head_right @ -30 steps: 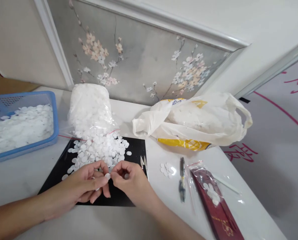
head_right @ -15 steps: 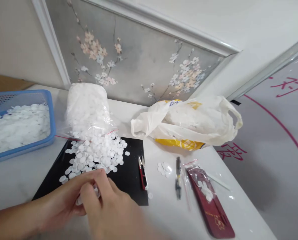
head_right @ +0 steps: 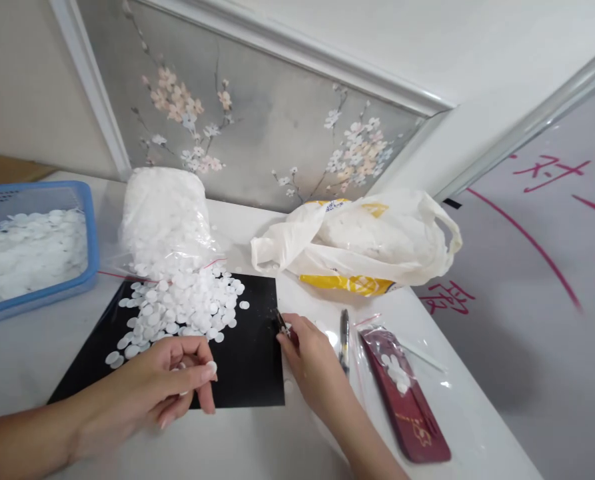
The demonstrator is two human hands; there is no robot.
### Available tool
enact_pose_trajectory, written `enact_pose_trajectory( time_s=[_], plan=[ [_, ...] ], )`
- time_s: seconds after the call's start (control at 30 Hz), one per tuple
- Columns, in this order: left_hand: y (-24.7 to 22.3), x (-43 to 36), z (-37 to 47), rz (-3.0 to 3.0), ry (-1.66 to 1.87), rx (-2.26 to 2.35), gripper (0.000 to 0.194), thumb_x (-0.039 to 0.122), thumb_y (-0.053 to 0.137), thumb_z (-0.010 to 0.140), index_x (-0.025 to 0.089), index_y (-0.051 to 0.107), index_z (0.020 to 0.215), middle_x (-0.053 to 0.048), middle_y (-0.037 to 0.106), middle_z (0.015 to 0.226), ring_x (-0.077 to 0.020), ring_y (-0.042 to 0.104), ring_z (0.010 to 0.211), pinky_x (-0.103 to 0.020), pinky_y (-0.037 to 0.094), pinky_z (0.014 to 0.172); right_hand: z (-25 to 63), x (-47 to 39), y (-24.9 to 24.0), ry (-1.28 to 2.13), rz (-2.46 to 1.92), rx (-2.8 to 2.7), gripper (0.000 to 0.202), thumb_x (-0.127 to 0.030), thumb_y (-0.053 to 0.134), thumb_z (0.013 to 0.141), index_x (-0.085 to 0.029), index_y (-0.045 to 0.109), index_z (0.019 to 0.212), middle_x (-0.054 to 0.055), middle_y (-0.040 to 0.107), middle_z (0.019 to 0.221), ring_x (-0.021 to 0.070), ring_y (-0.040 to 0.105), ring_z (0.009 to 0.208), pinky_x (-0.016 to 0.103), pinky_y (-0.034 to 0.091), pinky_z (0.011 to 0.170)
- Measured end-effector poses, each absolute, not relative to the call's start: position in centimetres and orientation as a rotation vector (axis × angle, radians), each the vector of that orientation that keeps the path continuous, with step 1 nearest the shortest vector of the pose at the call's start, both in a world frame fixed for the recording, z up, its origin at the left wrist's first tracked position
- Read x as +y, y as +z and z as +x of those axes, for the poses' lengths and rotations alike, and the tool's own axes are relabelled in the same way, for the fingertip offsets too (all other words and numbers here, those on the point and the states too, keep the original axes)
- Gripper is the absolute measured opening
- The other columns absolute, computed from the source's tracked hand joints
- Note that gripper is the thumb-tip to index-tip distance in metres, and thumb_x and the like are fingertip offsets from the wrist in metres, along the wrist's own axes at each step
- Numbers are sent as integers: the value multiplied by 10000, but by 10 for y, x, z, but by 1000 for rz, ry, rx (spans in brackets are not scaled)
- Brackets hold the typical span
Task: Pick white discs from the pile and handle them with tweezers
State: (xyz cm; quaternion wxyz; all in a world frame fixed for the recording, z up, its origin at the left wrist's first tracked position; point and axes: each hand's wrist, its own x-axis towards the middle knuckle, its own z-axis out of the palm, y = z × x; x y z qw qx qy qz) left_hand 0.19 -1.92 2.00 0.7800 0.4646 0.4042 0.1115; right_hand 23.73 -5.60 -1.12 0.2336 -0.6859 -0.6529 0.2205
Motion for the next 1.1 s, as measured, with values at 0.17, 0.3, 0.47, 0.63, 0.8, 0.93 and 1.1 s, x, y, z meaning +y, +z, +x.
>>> enact_pose_trajectory(
  time_s=[0.17,0.3,0.47,0.63,0.8,0.93,1.1],
  plan=[
    [33,-9,29,999,219,862,208,343,580,860,181,480,774,-73,757,771,-29,369,404,-232,184,467,233,-67,1,478,-1625,-1660,358,-247,410,970,-238,619,1261,29,532,838,132,549,616,248,460,545],
    [43,0,46,995,245,853,225,345,605,848,179,479,764,-54,748,747,-24,367,403,-224,182,468,231,-74,8,454,-1457,-1662,348,-245,482,961,-246,628,1278,26,573,780,135,564,645,233,478,545],
    [42,4,53,978,216,845,228,336,595,848,177,477,734,-42,733,698,-22,352,394,-222,210,483,230,-79,11,432,-1438,-1654,309,-204,554,921,-242,683,1200,55,640,815,139,593,650,194,442,419],
    [37,4,53,970,182,842,211,332,583,838,189,464,738,-55,737,698,-34,351,391,-234,177,462,225,-79,9,413,-1421,-1704,305,-185,551,928,-253,691,1190,55,667,829,146,619,670,248,528,572],
    [39,3,51,987,167,832,214,345,582,830,190,472,732,-44,726,670,-34,344,382,-248,154,458,221,-79,7,412,-1395,-1725,282,-177,556,926,-221,712,1157,56,667,799,136,613,623,236,513,541],
    [40,3,50,987,163,826,208,345,580,826,193,471,733,-30,717,650,-34,334,379,-252,145,457,221,-80,9,400,-1410,-1737,272,-187,553,927,-231,724,1134,52,675,789,137,614,604,234,508,522],
    [42,3,51,1003,167,821,199,339,578,821,189,483,730,-26,711,639,-32,329,378,-248,174,472,220,-80,11,403,-1435,-1744,267,-196,556,926,-244,727,1125,47,682,795,135,617,603,232,512,522]
  ],
)
